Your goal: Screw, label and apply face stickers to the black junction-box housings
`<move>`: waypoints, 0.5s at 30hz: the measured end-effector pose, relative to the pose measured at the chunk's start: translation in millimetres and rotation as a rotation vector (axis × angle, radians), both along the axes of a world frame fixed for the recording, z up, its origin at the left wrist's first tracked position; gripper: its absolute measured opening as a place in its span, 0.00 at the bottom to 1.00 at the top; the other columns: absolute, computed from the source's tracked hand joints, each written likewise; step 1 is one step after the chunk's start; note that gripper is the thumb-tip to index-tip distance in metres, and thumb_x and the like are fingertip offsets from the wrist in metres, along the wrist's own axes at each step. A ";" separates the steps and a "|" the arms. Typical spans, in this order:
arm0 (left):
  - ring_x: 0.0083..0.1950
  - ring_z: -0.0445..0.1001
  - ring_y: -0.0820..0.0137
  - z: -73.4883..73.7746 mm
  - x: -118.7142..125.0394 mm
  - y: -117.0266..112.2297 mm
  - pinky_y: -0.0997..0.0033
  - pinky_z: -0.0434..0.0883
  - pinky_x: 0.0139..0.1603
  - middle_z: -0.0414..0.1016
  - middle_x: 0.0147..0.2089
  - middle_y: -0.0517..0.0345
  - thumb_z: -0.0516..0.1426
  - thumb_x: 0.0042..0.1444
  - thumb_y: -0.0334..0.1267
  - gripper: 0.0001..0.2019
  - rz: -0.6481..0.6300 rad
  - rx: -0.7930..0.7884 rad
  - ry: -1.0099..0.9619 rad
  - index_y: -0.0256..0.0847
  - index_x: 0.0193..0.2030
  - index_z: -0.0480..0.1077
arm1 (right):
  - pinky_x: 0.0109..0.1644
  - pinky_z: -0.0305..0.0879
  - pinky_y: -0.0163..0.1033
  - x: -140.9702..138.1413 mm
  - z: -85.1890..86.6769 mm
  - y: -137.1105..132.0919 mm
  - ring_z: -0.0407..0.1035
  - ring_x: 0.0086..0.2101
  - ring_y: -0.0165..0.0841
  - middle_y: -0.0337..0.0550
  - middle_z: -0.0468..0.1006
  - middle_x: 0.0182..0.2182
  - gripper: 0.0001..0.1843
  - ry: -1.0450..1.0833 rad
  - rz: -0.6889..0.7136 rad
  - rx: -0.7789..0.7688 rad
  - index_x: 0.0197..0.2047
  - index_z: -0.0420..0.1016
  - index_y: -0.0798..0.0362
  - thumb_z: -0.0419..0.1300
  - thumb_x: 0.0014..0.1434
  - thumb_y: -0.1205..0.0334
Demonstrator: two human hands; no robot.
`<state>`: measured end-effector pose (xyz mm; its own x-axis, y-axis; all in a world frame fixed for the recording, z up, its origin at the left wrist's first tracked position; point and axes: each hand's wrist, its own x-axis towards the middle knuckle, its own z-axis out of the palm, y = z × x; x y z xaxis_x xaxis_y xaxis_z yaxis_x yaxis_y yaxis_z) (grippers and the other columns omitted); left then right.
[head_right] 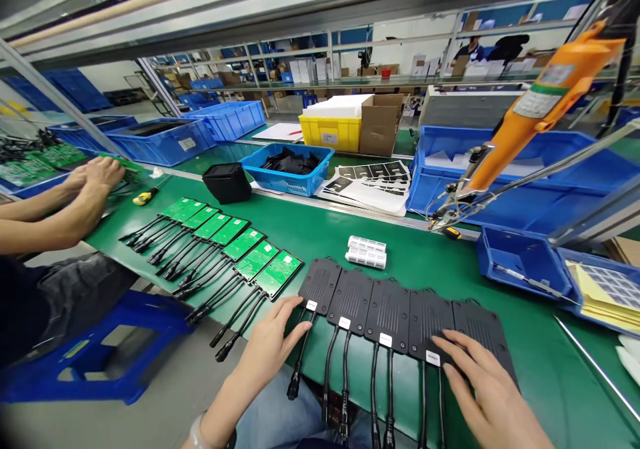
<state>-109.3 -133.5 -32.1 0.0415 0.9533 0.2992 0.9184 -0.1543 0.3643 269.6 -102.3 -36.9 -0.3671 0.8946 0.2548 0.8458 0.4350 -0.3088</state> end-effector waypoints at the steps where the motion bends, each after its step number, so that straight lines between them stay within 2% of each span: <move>1: 0.53 0.78 0.58 -0.6 0.0 0.1 0.57 0.80 0.48 0.73 0.57 0.42 0.50 0.68 0.46 0.21 0.010 -0.008 -0.016 0.39 0.63 0.64 | 0.48 0.77 0.54 14.7 -9.1 -4.0 0.74 0.51 0.47 0.50 0.76 0.54 0.23 -0.011 -0.049 0.018 0.56 0.74 0.44 0.46 0.67 0.48; 4: 0.60 0.73 0.50 -2.1 6.2 -1.4 0.49 0.78 0.51 0.66 0.63 0.37 0.54 0.65 0.46 0.22 0.017 0.009 0.063 0.42 0.64 0.66 | 0.52 0.71 0.64 41.8 -34.6 -17.1 0.69 0.54 0.59 0.65 0.72 0.55 0.33 -0.081 -0.221 0.060 0.62 0.67 0.58 0.44 0.65 0.44; 6: 0.66 0.65 0.42 -0.5 15.5 -3.5 0.40 0.74 0.56 0.60 0.67 0.37 0.57 0.64 0.44 0.18 0.005 0.053 0.121 0.46 0.60 0.71 | 0.53 0.69 0.67 43.3 -45.8 -26.0 0.67 0.55 0.65 0.73 0.67 0.57 0.39 -0.124 -0.288 0.064 0.64 0.63 0.65 0.42 0.65 0.41; 8: 0.70 0.57 0.38 4.4 28.8 -5.3 0.31 0.67 0.59 0.53 0.71 0.38 0.58 0.63 0.42 0.15 -0.041 0.087 0.133 0.49 0.56 0.74 | 0.52 0.70 0.68 34.2 -48.3 -34.1 0.62 0.59 0.67 0.75 0.62 0.61 0.39 -0.138 -0.314 0.057 0.65 0.63 0.65 0.42 0.65 0.42; 10: 0.72 0.54 0.39 12.0 45.5 -5.9 0.28 0.64 0.61 0.53 0.71 0.36 0.59 0.62 0.41 0.15 -0.142 0.072 0.125 0.48 0.56 0.73 | 0.53 0.69 0.69 20.0 -41.3 -40.6 0.54 0.64 0.67 0.70 0.58 0.65 0.35 -0.143 -0.314 0.051 0.66 0.64 0.57 0.43 0.66 0.44; 12: 0.71 0.57 0.41 20.9 64.4 -4.2 0.29 0.65 0.61 0.57 0.70 0.35 0.60 0.61 0.41 0.19 -0.285 -0.005 0.124 0.47 0.59 0.70 | 0.55 0.65 0.74 7.0 -27.9 -44.4 0.49 0.66 0.64 0.60 0.57 0.68 0.30 -0.161 -0.242 0.014 0.68 0.63 0.46 0.45 0.66 0.47; 15: 0.70 0.61 0.44 33.5 94.2 1.6 0.31 0.65 0.63 0.64 0.67 0.36 0.62 0.59 0.43 0.25 -0.483 -0.127 0.155 0.44 0.62 0.67 | 0.58 0.61 0.77 -0.5 -11.2 -45.2 0.57 0.64 0.58 0.45 0.61 0.68 0.26 -0.152 -0.037 -0.101 0.67 0.62 0.33 0.46 0.68 0.49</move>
<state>-15.1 -131.9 1.4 0.5205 0.8426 0.1380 0.7979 -0.5375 0.2727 269.1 -147.5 -48.1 -0.3605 0.9266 0.1068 0.9011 0.3756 -0.2167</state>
